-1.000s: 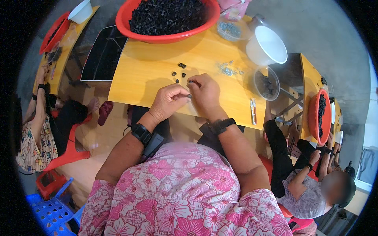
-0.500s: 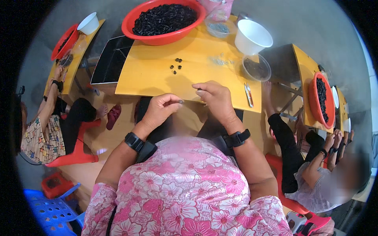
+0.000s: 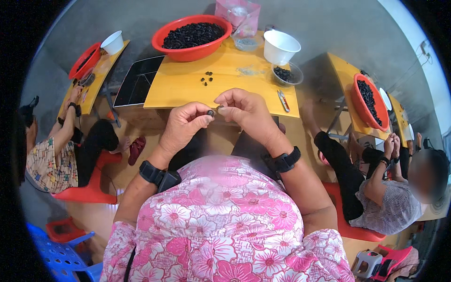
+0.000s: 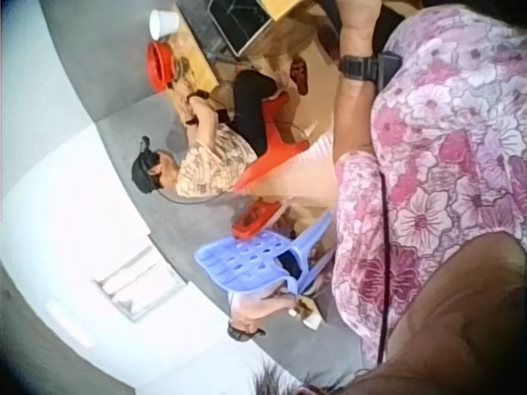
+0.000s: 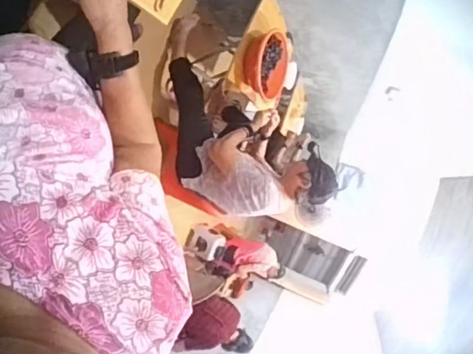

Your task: Assembling small black plastic parts by hand on a workspace table.

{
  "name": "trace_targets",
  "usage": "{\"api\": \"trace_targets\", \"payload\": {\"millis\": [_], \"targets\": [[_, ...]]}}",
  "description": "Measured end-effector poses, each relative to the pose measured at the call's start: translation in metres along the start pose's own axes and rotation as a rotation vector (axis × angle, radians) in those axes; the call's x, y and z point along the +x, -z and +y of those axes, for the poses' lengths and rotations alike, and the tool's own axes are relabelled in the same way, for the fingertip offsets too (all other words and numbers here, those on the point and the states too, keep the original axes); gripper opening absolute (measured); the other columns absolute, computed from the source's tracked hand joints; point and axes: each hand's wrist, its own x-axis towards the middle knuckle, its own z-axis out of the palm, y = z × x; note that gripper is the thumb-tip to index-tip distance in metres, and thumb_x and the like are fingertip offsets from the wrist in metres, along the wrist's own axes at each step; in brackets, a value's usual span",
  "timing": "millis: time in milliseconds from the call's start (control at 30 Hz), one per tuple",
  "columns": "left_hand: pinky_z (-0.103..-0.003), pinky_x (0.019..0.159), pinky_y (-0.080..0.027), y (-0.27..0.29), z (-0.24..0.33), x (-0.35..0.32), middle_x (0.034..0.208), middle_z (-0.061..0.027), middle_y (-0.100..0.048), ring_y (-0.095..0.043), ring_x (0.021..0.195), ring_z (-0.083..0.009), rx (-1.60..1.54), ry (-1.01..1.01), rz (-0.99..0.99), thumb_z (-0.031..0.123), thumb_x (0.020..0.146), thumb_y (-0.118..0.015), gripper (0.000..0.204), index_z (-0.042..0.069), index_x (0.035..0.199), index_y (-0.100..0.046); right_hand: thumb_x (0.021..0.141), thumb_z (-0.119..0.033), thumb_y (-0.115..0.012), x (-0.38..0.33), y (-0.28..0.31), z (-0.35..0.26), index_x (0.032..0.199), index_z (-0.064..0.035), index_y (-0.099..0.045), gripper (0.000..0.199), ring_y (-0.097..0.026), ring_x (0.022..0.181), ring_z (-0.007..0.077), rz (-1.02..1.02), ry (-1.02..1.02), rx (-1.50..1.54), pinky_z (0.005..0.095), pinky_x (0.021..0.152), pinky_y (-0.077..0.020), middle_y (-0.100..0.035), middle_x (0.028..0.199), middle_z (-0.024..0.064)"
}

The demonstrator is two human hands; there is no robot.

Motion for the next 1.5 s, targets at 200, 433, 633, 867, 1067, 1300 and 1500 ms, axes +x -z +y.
{"api": "trace_targets", "payload": {"millis": [200,433,633,867,1067,1300,1500], "targets": [[-0.019,0.068,-0.046,-0.002,0.022,-0.006,0.081,0.0031,-0.062,-0.054,0.074,-0.0034,-0.009,-0.064,-0.03,0.004,0.088,-0.068,0.007,0.0,0.092,-0.066,0.085,0.002,-0.064,-0.021,0.001,-0.022,0.097,0.0038,-0.068,0.013,-0.059,0.072,0.0077,0.054,0.025,-0.089,0.0221,0.067,-0.0497,-0.065,0.082,0.002],[-0.019,0.062,-0.045,-0.009,0.04,-0.01,0.078,0.0024,-0.062,-0.053,0.069,-0.0035,0.092,-0.142,-0.084,0.003,0.083,-0.071,0.009,0.0,0.09,-0.066,0.086,0.002,-0.065,-0.03,0.002,-0.027,0.097,0.0039,-0.069,0.012,-0.061,0.074,0.0085,0.026,0.058,-0.08,0.0232,0.069,-0.0508,-0.067,0.084,0.0035],[-0.019,0.06,-0.044,-0.012,0.039,-0.011,0.076,0.0022,-0.061,-0.053,0.067,-0.0035,0.139,-0.148,-0.078,0.002,0.081,-0.072,0.009,-0.001,0.088,-0.067,0.085,0.002,-0.066,-0.031,0.001,-0.025,0.097,0.0037,-0.07,0.012,-0.061,0.074,0.0084,0.009,0.115,-0.112,0.0232,0.07,-0.051,-0.067,0.083,0.0037],[-0.019,0.059,-0.044,-0.013,0.038,-0.01,0.075,0.0023,-0.06,-0.052,0.066,-0.0035,0.177,-0.141,-0.086,0.004,0.082,-0.072,0.009,-0.001,0.087,-0.067,0.084,0.001,-0.068,-0.034,0.003,-0.024,0.097,0.0017,-0.071,0.014,-0.061,0.073,0.0088,0.003,0.134,-0.134,0.0225,0.069,-0.0508,-0.065,0.084,0.0034],[-0.019,0.056,-0.041,-0.014,0.037,-0.008,0.071,0.0037,-0.058,-0.049,0.063,-0.0031,0.195,-0.155,-0.091,0.005,0.082,-0.072,0.008,0.0,0.085,-0.066,0.083,0.002,-0.068,-0.034,0.003,-0.025,0.097,0.0016,-0.071,0.014,-0.062,0.073,0.0096,0.01,0.202,-0.216,0.0229,0.068,-0.0512,-0.066,0.084,0.0042],[-0.025,0.055,-0.044,-0.016,0.039,-0.007,0.066,-0.0029,-0.061,-0.054,0.059,-0.0087,0.202,-0.129,-0.076,0.008,0.079,-0.073,0.011,0.0,0.079,-0.066,0.082,0.004,-0.068,-0.034,0.003,-0.024,0.095,0.0019,-0.071,0.013,-0.063,0.073,0.0101,0.019,0.195,-0.213,0.0232,0.067,-0.0518,-0.066,0.084,0.0045],[-0.021,0.052,-0.038,-0.018,0.04,-0.008,0.065,0.0046,-0.053,-0.046,0.06,-0.0031,0.239,-0.151,-0.057,0.005,0.08,-0.072,0.012,0.0,0.077,-0.061,0.079,0.003,-0.071,-0.033,-0.001,-0.03,0.094,-0.0018,-0.071,0.016,-0.063,0.07,0.0144,0.02,0.312,-0.429,0.0255,0.064,-0.0514,-0.065,0.081,0.0067]]}}
